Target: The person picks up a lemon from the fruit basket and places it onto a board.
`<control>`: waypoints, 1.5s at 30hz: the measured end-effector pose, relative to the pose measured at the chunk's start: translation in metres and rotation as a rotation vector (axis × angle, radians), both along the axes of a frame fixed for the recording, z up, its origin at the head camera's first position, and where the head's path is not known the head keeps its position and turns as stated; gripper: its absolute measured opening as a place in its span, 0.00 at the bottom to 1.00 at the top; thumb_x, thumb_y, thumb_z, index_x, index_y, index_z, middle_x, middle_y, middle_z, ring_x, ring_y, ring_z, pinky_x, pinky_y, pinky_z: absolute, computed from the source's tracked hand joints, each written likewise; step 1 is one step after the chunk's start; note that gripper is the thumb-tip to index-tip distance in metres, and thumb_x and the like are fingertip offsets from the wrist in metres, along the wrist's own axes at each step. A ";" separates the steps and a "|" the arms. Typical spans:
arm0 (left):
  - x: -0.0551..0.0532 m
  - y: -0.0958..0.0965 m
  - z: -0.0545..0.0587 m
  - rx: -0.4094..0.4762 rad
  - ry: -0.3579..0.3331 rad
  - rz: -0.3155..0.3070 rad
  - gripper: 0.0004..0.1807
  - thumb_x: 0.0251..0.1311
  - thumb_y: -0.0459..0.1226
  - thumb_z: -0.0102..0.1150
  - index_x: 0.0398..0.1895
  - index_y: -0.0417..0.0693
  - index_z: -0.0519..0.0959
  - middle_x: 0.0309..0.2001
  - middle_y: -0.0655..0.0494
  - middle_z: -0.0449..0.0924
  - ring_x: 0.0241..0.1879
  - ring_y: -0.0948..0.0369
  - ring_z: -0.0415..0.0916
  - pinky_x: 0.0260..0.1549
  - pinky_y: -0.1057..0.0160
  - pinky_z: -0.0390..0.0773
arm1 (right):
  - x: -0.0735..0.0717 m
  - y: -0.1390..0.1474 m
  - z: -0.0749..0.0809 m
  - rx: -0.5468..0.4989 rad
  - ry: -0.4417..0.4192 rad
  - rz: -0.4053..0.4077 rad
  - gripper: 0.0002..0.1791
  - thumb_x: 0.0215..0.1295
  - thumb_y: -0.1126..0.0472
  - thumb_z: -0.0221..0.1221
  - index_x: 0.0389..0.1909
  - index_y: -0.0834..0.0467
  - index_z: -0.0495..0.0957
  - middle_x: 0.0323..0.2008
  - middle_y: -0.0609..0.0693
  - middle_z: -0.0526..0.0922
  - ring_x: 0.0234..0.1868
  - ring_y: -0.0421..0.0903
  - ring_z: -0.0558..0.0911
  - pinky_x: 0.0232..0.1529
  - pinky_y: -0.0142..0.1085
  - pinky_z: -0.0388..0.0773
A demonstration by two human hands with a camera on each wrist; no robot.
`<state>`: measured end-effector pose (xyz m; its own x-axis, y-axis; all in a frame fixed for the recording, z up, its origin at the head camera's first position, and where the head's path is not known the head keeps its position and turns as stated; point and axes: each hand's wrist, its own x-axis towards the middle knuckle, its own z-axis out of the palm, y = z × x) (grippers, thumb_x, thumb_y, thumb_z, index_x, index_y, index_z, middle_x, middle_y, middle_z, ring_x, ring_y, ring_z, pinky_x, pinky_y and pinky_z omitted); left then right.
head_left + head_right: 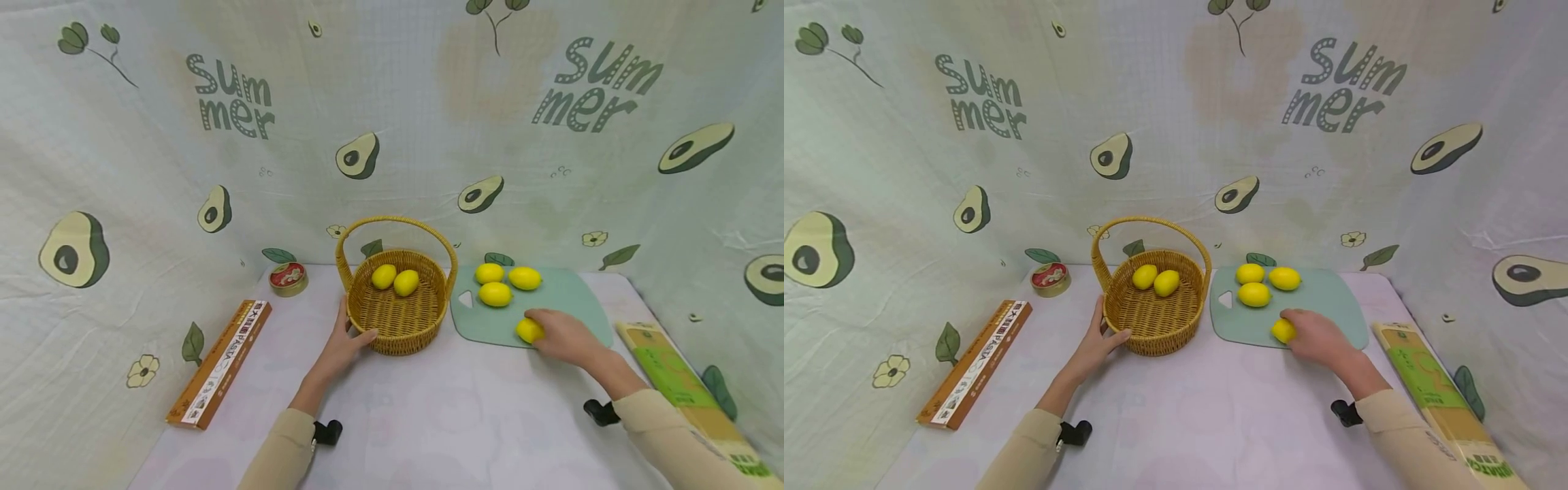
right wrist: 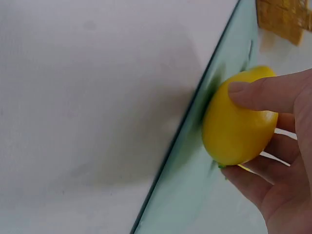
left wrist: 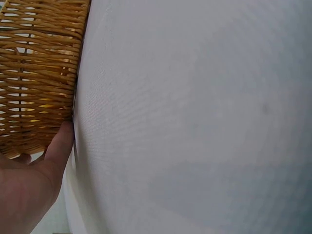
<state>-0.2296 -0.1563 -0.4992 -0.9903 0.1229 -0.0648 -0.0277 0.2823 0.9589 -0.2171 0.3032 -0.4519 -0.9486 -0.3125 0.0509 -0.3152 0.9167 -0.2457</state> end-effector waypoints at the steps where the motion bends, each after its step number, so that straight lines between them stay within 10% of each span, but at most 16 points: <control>1: 0.001 -0.001 0.003 0.002 -0.013 -0.004 0.61 0.60 0.51 0.67 0.77 0.75 0.25 0.81 0.61 0.25 0.81 0.48 0.34 0.75 0.38 0.43 | -0.002 0.003 -0.001 -0.012 -0.010 -0.013 0.28 0.55 0.68 0.61 0.60 0.68 0.74 0.57 0.66 0.80 0.56 0.64 0.79 0.56 0.61 0.75; 6: 0.006 -0.004 0.017 0.012 -0.048 -0.022 0.66 0.56 0.56 0.69 0.78 0.69 0.24 0.81 0.58 0.24 0.81 0.46 0.33 0.74 0.37 0.43 | -0.019 0.010 -0.004 -0.031 -0.012 -0.019 0.28 0.55 0.68 0.63 0.59 0.70 0.74 0.55 0.68 0.79 0.52 0.63 0.79 0.54 0.61 0.75; 12: -0.001 -0.002 0.002 0.007 -0.010 0.004 0.61 0.60 0.51 0.67 0.77 0.76 0.25 0.81 0.62 0.26 0.81 0.48 0.35 0.75 0.37 0.44 | -0.042 0.013 -0.005 -0.042 0.009 -0.018 0.28 0.54 0.69 0.65 0.57 0.74 0.75 0.50 0.67 0.76 0.44 0.58 0.77 0.50 0.58 0.76; 26: -0.003 0.004 -0.006 0.032 0.022 0.018 0.61 0.60 0.49 0.68 0.76 0.81 0.27 0.81 0.62 0.29 0.81 0.47 0.36 0.74 0.35 0.46 | -0.087 0.019 -0.013 -0.067 -0.043 -0.079 0.31 0.55 0.70 0.56 0.63 0.75 0.69 0.64 0.76 0.66 0.62 0.74 0.68 0.63 0.68 0.64; 45: -0.003 0.002 -0.007 0.017 0.036 0.034 0.60 0.60 0.49 0.68 0.76 0.83 0.28 0.81 0.62 0.30 0.81 0.48 0.37 0.74 0.36 0.45 | -0.074 0.004 0.009 0.016 0.008 -0.061 0.30 0.58 0.65 0.61 0.64 0.64 0.73 0.65 0.69 0.70 0.63 0.70 0.70 0.57 0.66 0.71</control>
<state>-0.2325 -0.1541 -0.5061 -0.9956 0.0901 -0.0276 -0.0027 0.2656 0.9641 -0.2914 0.3074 -0.4427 -0.9654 -0.2551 0.0546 -0.2607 0.9379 -0.2286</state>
